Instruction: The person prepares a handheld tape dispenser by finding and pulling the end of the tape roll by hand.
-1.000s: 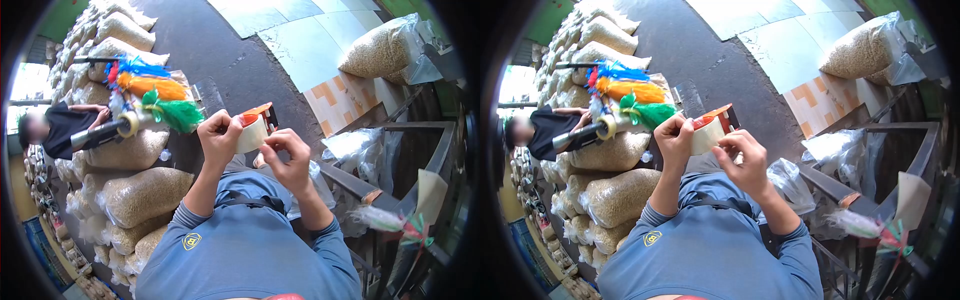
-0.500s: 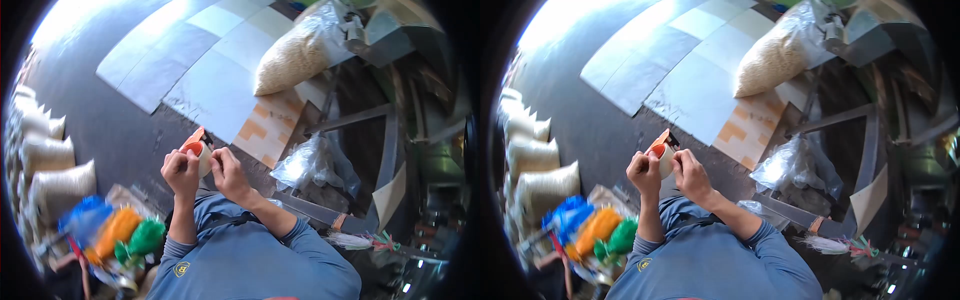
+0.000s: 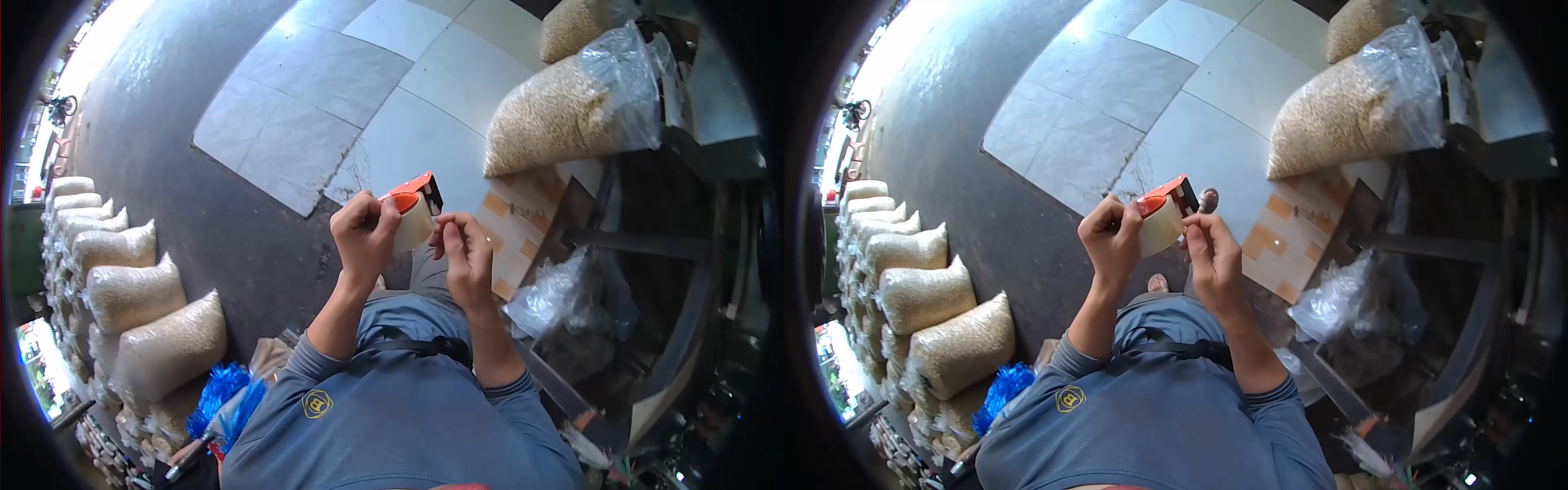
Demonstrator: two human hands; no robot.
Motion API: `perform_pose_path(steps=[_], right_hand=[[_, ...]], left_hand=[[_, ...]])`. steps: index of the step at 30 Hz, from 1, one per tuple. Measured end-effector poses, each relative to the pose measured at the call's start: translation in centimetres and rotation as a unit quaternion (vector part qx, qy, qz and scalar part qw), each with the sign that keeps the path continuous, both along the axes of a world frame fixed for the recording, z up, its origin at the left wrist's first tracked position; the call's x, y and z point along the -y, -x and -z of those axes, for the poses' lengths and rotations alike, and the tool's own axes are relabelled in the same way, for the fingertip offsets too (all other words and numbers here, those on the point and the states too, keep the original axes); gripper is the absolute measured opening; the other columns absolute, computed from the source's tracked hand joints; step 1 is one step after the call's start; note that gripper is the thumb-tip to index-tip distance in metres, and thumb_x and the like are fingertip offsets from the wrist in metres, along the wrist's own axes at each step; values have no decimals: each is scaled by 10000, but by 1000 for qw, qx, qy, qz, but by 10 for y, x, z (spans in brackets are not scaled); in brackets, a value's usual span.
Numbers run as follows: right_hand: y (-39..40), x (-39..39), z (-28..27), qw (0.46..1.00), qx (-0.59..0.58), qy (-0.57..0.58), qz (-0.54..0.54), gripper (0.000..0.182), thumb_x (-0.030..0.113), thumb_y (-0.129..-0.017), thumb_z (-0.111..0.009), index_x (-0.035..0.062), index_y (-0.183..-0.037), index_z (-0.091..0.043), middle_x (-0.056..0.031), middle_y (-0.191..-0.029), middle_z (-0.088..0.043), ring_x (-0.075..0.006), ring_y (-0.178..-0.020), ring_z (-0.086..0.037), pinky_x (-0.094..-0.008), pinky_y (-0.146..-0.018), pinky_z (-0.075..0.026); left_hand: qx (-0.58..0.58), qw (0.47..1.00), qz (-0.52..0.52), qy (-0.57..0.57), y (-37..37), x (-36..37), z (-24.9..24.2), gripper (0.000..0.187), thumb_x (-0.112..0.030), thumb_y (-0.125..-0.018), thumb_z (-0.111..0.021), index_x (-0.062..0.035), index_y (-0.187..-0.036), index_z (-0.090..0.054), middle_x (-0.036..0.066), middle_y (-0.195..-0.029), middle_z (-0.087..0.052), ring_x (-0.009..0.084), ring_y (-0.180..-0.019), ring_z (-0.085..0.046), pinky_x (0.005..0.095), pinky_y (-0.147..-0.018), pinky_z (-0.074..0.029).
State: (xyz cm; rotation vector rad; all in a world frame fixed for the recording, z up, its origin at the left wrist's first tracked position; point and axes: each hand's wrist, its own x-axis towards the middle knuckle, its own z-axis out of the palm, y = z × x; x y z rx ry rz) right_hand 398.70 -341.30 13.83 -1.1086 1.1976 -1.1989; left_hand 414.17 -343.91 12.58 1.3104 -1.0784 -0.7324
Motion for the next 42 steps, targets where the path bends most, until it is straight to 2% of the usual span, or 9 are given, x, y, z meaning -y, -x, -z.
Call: perform_pose_path(steps=[5, 10, 14, 18, 19, 21, 24, 30, 42], right_hand=[[21, 148, -7, 970, -211, 118, -35, 171, 155, -933, -674, 12, -923, -581, -94, -805, -587, -201, -637, -579, -340, -611, -483], [46, 292, -17, 946, -269, 170, -59, 132, 142, -976, -557, 30, -923, -513, -155, -823, -576, -375, -714, -617, -419, -622, -474], [74, 386, -16, 960, -240, 141, -38, 104, 111, -972, -558, 35, -918, -511, -164, -836, -575, -380, -709, -611, -422, -627, -476], [101, 463, -1, 997, -74, -4, -19, 57, 68, -961, -564, 15, -979, -549, -80, -864, -578, -150, -786, -595, -324, -707, -513], [102, 481, 7, 992, -107, 69, 15, 91, 71, -942, -589, 33, -1022, -575, -61, -890, -577, -122, -805, -561, -303, -732, -510], [105, 519, 14, 993, -100, 41, 51, 171, 103, -890, -667, 34, -1026, -590, -85, -906, -589, -163, -818, -597, -336, -720, -509], [117, 588, 21, 960, -238, 26, 147, 205, 202, -883, -662, 31, -881, -549, -182, -840, -609, -401, -782, -617, -449, -716, -501], [139, 683, -16, 920, -322, -84, 205, 231, 196, -840, -633, -32, -848, -604, -231, -830, -654, -409, -785, -649, -484, -726, -512], [177, 774, 5, 867, -299, -141, 372, 210, 196, -745, -687, -10, -736, -648, -248, -768, -668, -430, -776, -666, -497, -716, -523]], left_hand=[[106, 994, 1, 6, 23, 147, -9, 310, -11, -833, -661, -5, -610, -446, 18, -568, -417, 96, -549, -366, 282, -513, -298], [188, 982, -2, -1, 51, 286, -35, 316, -20, -795, -681, -13, -593, -438, 79, -548, -452, 195, -527, -416, 347, -533, -342], [176, 984, 20, -15, 78, 384, -37, 318, -36, -813, -684, -14, -598, -449, 66, -547, -454, 161, -517, -409, 334, -510, -320], [145, 988, 57, -17, 100, 479, -26, 363, -63, -862, -670, -19, -600, -423, 41, -546, -385, 88, -528, -355, 313, -481, -265], [156, 985, 73, -29, 94, 501, 2, 403, -68, -890, -659, -47, -597, -383, -10, -564, -319, 64, -556, -310, 300, -478, -231], [94, 990, 108, -11, 106, 554, 31, 427, -52, -908, -651, -97, -604, -353, -83, -603, -281, 60, -573, -270, 285, -484, -196], [109, 975, 195, -7, 136, 645, 43, 339, -80, -942, -619, 15, -649, -479, -4, -595, -456, 92, -571, -382, 306, -490, -374], [180, 895, 408, -25, 188, 787, 18, 411, -156, -877, -674, 6, -607, -409, 8, -550, -403, 103, -561, -353, 333, -489, -346], [195, 821, 532, 65, 270, 890, 9, 362, -139, -860, -673, 14, -602, -470, 16, -526, -455, 91, -540, -385, 332, -477, -330]])
